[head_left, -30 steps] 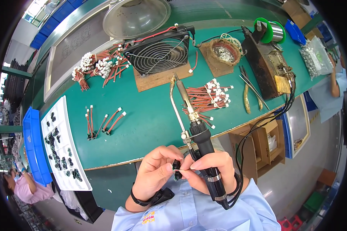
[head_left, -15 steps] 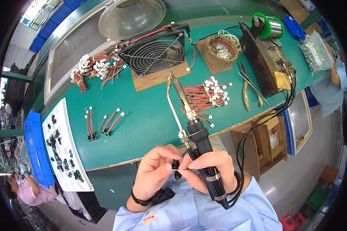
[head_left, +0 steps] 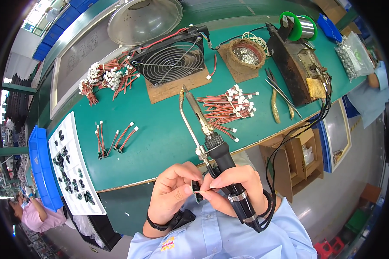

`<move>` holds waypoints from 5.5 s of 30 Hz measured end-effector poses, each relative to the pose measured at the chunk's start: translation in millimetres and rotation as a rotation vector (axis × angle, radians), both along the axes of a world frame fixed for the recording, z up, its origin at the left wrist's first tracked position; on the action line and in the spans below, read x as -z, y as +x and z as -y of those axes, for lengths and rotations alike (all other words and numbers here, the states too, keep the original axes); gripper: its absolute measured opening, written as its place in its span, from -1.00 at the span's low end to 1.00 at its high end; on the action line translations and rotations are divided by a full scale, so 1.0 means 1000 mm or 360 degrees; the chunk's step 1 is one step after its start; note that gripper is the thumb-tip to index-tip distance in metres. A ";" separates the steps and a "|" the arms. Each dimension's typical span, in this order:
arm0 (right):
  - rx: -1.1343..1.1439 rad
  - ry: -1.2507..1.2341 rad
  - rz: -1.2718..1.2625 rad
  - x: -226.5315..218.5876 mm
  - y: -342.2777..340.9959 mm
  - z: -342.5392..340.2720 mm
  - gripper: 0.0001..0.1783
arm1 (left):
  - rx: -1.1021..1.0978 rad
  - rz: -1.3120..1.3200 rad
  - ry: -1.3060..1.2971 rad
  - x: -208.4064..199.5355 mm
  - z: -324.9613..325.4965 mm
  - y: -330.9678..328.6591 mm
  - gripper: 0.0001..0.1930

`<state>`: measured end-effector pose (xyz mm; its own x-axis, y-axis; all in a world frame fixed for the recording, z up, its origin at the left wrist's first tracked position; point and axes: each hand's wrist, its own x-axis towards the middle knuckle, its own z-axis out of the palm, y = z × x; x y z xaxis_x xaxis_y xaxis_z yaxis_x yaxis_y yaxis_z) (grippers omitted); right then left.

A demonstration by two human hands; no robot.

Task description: The person picks up a circuit board and a wire, joins them using a soldering iron, and places the assembly on the table before cleaning the iron's tip and repeating the process.

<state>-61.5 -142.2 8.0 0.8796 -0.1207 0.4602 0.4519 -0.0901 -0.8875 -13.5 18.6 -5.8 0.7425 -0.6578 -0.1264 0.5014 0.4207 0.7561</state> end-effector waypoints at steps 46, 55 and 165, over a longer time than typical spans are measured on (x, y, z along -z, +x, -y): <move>-0.0286 0.0206 -0.0393 -0.008 -0.001 0.015 -0.58 | 0.0139 0.0064 0.0016 -0.012 -0.003 0.006 -0.84; -0.0342 0.0241 -0.0440 -0.008 -0.002 0.015 -0.59 | -0.0004 0.0022 0.0228 -0.021 0.004 0.002 -0.82; 0.0210 -0.1005 -0.0157 0.027 -0.025 0.033 -0.42 | -0.0667 0.0302 0.0587 0.026 0.023 0.039 -0.92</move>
